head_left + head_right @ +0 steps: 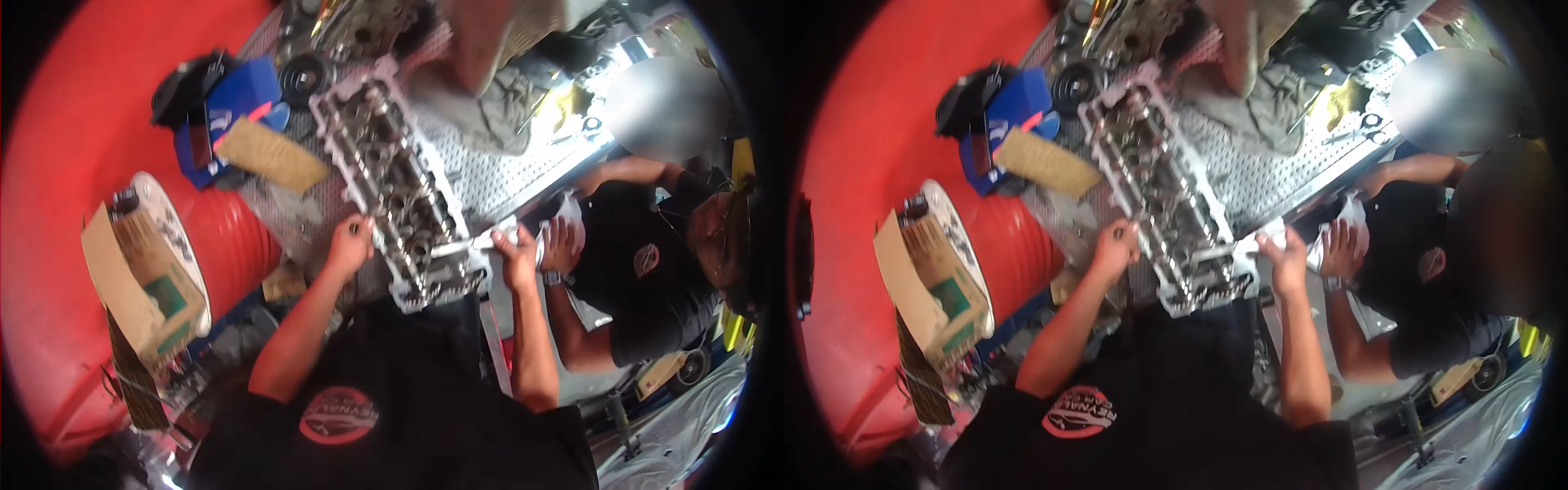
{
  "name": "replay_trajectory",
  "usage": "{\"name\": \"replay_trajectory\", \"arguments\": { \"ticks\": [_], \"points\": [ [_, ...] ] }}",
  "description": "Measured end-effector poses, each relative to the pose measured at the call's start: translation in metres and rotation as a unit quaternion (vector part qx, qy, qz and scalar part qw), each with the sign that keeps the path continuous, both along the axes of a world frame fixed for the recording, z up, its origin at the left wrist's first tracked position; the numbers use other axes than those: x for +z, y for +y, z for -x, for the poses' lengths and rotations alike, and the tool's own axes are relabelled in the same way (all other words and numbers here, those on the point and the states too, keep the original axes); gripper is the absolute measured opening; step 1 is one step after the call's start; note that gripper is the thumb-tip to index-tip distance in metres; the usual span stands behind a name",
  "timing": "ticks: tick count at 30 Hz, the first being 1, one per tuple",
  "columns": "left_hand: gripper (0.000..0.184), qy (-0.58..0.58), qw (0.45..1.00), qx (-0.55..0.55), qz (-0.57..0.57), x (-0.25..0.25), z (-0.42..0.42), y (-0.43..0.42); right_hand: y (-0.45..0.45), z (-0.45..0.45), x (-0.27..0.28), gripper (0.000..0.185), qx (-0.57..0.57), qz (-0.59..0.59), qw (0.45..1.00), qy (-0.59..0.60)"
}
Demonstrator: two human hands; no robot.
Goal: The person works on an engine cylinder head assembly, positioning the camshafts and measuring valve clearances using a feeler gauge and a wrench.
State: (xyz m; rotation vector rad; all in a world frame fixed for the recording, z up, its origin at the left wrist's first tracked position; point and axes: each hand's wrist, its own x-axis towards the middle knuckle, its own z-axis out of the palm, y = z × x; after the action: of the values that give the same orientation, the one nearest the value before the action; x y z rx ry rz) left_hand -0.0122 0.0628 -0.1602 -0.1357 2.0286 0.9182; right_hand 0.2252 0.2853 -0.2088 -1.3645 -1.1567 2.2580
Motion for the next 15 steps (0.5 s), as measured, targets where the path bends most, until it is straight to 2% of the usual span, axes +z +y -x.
{"name": "replay_trajectory", "arguments": {
  "ticks": [1, 2, 3, 5, 7, 9, 10, 12, 13, 15],
  "points": [
    [0.027, -0.009, 0.999, 0.004, -0.034, -0.009, 0.0, -0.008, 0.004, 0.004, 0.008, 0.024, 0.017, -0.005, 1.0, -0.008],
    [0.029, -0.014, 1.0, 0.009, -0.019, 0.002, 0.0, -0.002, 0.007, -0.005, -0.006, 0.025, 0.054, -0.045, 0.997, -0.014],
    [0.032, -0.035, 0.999, -0.018, 0.013, 0.011, 0.004, 0.004, 0.008, -0.003, 0.006, 0.025, 0.036, 0.037, 0.998, 0.026],
    [0.034, 0.0, 0.999, -0.047, 0.02, 0.019, 0.007, 0.001, 0.013, 0.001, 0.018, 0.022, 0.018, 0.084, 0.996, 0.012],
    [0.032, 0.043, 0.998, -0.05, -0.021, 0.046, 0.011, -0.012, 0.016, -0.006, 0.016, 0.025, -0.008, 0.099, 0.995, 0.013],
    [0.031, 0.081, 0.995, -0.042, -0.029, 0.087, 0.015, -0.029, 0.02, -0.02, 0.012, 0.03, -0.031, 0.059, 0.998, 0.008],
    [0.033, 0.088, 0.993, -0.03, -0.074, 0.099, 0.018, -0.047, 0.017, -0.024, 0.023, 0.031, -0.039, 0.038, 0.999, -0.003],
    [0.034, 0.145, 0.983, -0.066, -0.09, 0.139, 0.019, -0.068, 0.004, -0.029, 0.044, 0.032, -0.067, -0.005, 0.998, -0.001],
    [0.033, 0.176, 0.977, -0.081, -0.086, 0.15, 0.015, -0.081, -0.007, -0.033, 0.056, 0.032, -0.082, -0.024, 0.996, 0.0],
    [0.03, 0.181, 0.97, -0.044, -0.158, 0.163, 0.001, -0.101, -0.03, -0.039, 0.08, 0.035, -0.088, -0.06, 0.994, 0.026]
  ]
}}
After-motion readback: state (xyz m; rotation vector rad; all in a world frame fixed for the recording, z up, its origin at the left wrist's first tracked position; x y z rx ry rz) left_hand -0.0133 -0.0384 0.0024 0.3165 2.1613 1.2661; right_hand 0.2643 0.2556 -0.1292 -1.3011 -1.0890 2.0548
